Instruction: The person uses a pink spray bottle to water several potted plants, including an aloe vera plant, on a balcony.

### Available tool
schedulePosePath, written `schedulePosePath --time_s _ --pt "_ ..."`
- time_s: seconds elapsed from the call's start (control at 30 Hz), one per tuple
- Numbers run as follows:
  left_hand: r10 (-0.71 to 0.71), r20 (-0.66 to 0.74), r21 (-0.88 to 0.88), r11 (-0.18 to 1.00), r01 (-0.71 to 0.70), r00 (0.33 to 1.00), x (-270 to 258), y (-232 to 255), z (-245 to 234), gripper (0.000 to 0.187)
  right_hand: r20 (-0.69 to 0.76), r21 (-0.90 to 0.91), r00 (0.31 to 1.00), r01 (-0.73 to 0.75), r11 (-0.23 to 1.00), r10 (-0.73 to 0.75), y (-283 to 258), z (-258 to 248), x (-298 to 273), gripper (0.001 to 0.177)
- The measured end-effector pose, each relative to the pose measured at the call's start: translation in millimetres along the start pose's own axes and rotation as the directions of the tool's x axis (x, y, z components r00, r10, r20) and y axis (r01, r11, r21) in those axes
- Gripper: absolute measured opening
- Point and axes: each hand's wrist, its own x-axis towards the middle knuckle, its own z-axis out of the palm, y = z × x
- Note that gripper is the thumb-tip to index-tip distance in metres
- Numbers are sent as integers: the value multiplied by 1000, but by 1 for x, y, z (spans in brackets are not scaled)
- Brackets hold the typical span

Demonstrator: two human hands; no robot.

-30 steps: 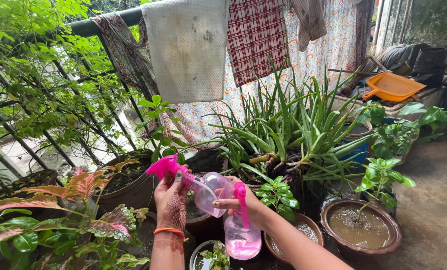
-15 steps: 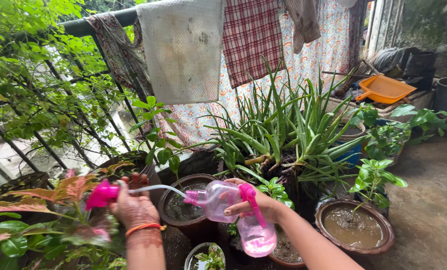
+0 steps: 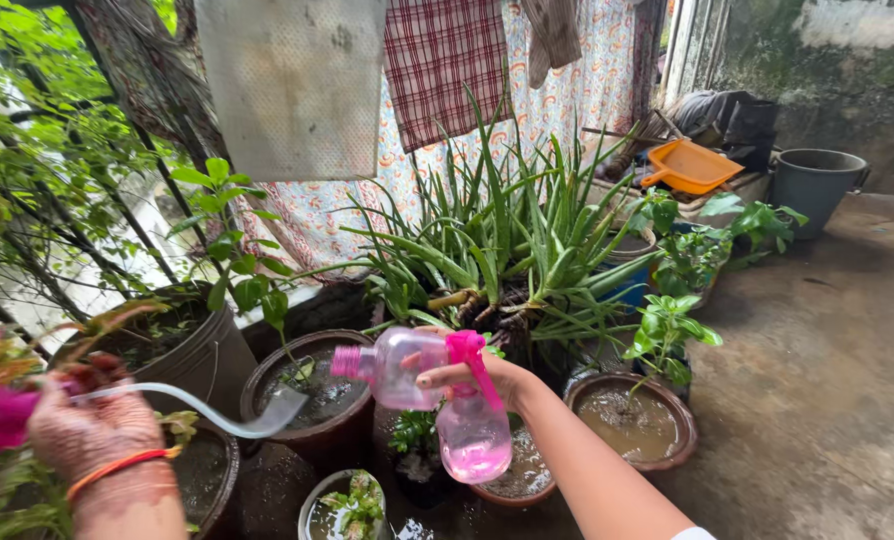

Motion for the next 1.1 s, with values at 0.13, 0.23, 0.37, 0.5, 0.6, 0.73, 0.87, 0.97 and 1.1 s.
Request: schedulePosePath --time_s 0.13,0.23,0.37,0.5,0.6,0.73,0.87,0.97,1.1 --pt "212 -19 266 943 -199 977 -22 -1 4 20 1 -19 999 50 999 -50 0 -6 0 92" --pt "283 184 577 744 -336 941 -53 -38 20 37 -31 4 997 66 998 -66 3 -1 9 88" --pt "176 231 777 559 -290 957 -94 -79 51 55 -35 62 988 151 987 -149 2 14 22 87" --pt "0 198 881 439 -178 980 -133 -100 70 43 -84 113 992 100 989 -91 4 37 28 97" --pt "-48 228 930 307 -202 973 -148 -107 63 41 -95 100 988 128 987 -118 8 57 36 102" --pt "17 169 984 61 -169 986 -146 -110 46 53 -63 147 991 128 981 -120 10 81 36 102" --pt "218 287 956 -9 -292 933 -152 -103 43 51 -98 75 991 100 992 -93 9 99 26 100" --pt "91 132 987 84 -140 987 -158 -97 55 49 -71 71 992 109 992 -104 10 106 26 98" --pt "27 195 960 199 -196 980 -162 -96 63 44 -57 59 990 134 989 -131 12 111 30 98"
